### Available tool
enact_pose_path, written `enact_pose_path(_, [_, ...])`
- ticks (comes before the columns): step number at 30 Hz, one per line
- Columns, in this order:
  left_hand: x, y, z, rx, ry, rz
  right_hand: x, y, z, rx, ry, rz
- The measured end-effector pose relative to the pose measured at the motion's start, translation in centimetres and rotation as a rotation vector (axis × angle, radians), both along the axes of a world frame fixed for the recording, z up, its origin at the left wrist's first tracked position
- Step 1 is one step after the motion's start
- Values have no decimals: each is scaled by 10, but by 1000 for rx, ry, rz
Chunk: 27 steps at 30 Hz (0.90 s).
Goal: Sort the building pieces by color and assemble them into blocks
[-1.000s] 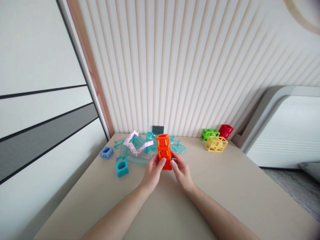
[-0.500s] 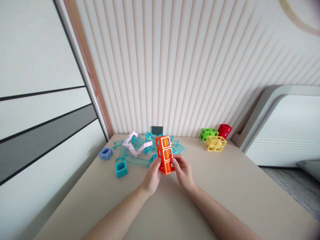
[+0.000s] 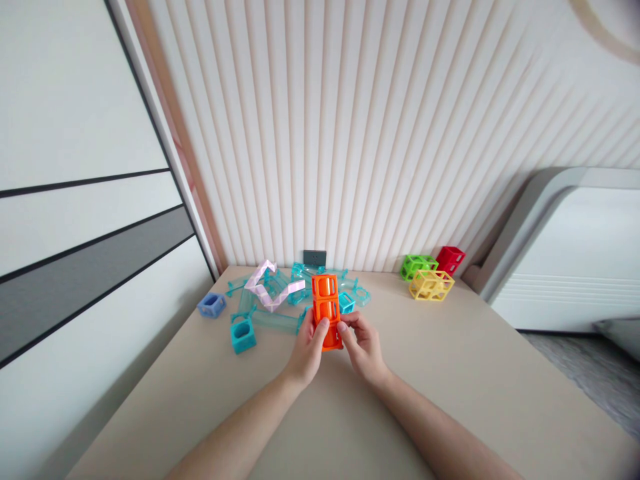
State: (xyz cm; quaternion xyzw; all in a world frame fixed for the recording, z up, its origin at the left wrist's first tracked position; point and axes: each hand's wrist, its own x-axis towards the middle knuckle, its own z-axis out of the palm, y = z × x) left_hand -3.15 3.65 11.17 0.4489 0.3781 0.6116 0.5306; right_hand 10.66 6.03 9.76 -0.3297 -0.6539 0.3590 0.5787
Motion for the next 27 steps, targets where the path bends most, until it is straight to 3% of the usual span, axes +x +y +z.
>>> enact_pose_path(18, [-7,0,6,55,190,-16,2,-6,8,113,-74,-1])
enact_pose_path(27, [-3,3,0,56,201,125,-2,-1,6,2,-103,0])
